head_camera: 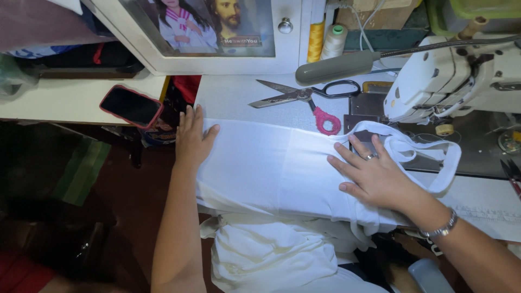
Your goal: A person uses scissors to cut and trim white fabric on a sewing table next to an industrial sewing machine.
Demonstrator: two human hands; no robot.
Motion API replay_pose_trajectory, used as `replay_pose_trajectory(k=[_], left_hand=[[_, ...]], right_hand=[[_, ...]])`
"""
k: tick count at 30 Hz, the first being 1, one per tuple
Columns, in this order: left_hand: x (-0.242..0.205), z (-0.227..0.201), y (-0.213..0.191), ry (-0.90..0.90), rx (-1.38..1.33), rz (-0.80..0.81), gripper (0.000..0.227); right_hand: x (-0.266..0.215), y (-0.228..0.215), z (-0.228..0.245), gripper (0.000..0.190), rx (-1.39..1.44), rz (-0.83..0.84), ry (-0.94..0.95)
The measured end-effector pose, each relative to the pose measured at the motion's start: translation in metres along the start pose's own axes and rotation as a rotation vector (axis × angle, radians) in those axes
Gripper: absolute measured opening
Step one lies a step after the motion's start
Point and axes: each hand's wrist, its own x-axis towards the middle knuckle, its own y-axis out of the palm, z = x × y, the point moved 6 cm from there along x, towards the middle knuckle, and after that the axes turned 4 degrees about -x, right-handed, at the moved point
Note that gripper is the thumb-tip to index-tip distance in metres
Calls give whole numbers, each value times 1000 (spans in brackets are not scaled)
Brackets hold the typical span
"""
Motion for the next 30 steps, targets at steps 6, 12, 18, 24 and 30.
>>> replay_pose_trajectory(k=[6, 12, 18, 24, 30], left_hand=[[-7, 10, 7, 134, 64, -354, 68], [-87, 17, 7, 137, 356, -778, 61], [-124, 10, 21, -231, 139, -26, 84], [-90, 29, 2, -134, 111, 30, 82], [-135, -82, 76, 343, 106, -51, 67]], right_hand=[[21, -8, 70, 76, 226, -30, 47], [37, -8, 69, 79, 96, -5, -39], [47, -10, 45, 81, 27, -73, -133], [47, 1, 39, 81, -44, -50, -69], [43, -6, 40, 81, -50, -33, -31]])
